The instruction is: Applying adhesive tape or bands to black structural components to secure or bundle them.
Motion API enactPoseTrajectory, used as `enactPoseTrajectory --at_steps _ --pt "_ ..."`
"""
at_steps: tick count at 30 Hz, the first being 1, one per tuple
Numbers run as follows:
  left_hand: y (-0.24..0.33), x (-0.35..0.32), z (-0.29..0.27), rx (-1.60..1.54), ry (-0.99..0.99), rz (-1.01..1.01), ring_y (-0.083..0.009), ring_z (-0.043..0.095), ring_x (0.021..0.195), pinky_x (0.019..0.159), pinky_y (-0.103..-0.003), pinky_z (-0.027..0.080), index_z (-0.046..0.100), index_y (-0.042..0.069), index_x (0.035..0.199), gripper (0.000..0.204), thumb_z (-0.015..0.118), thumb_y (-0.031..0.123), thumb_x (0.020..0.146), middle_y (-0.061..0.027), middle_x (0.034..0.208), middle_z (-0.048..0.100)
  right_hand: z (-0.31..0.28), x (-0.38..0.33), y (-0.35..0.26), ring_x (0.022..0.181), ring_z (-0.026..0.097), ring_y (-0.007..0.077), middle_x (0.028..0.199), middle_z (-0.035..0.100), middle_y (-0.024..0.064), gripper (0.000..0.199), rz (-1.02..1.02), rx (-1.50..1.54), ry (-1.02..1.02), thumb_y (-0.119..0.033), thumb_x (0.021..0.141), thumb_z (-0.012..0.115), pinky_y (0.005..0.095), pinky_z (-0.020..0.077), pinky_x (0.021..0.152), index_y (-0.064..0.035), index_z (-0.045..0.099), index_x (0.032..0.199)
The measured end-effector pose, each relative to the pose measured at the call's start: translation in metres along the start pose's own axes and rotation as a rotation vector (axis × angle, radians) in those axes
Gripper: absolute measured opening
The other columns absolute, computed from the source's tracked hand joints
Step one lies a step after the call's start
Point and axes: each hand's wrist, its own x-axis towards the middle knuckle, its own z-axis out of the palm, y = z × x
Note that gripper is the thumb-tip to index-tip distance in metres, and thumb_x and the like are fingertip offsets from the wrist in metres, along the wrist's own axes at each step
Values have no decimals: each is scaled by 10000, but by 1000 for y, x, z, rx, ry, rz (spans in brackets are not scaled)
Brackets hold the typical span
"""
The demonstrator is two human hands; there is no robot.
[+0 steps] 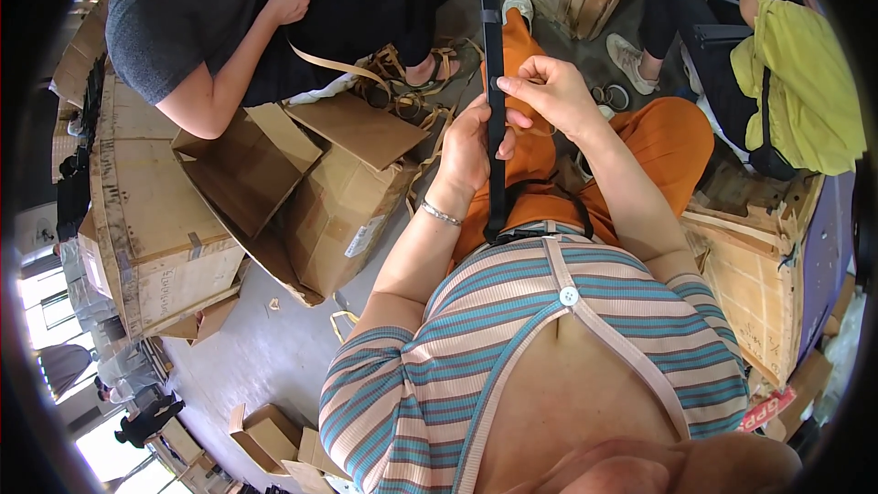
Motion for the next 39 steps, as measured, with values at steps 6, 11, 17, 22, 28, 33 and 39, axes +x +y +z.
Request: enactPoseTrajectory --at_steps 6,11,17,22,28,33,39 --pt "-1 1 -2 26 -4 1 -154 423 492 478 -245 346 423 32 1181 362 259 159 885 -159 863 605 1 0 1 560 375 41 599 457 -42 288 -3 -3 -6 -255 757 710 209 298 499 -23 550 698" --pt "-1 1 -4 20 0 1 -156 423 496 483 -248 351 426 33 1172 355 258 160 886 -155 863 605 2 0 3 564 387 44 600 462 -38 287 -11 -17 -3 -251 755 709 210 307 504 -20 549 695" --pt "-1 1 -4 14 -4 -3 -158 424 502 490 -251 357 431 35 1165 350 261 163 887 -150 863 606 2 -1 1 563 392 43 599 467 -37 292 4 -18 -12 -254 757 708 210 312 504 -19 547 693" --pt "-2 0 -5 7 -18 2 -159 425 499 489 -253 359 433 30 1160 349 259 162 888 -148 863 606 3 -3 1 557 389 42 594 466 -38 288 8 -2 -15 -251 760 705 210 312 499 -19 547 693" --pt "-3 0 -5 16 -11 7 -157 429 496 486 -253 359 436 22 1151 346 261 158 885 -148 859 607 5 -4 4 556 393 44 594 467 -39 296 5 -12 -14 -258 760 706 208 315 494 -17 546 697" --pt "-1 -1 0 9 12 14 -136 442 487 470 -247 354 461 15 1101 329 254 130 872 -150 830 617 7 -2 5 571 449 55 607 522 -7 313 -28 -179 47 -276 738 714 223 367 516 -12 552 687" --pt "-3 2 0 167 47 86 -149 444 484 469 -249 357 457 -9 1088 339 251 157 876 -146 826 608 11 2 0 538 592 142 574 603 58 334 61 -254 110 -339 687 695 273 450 550 -25 585 707"
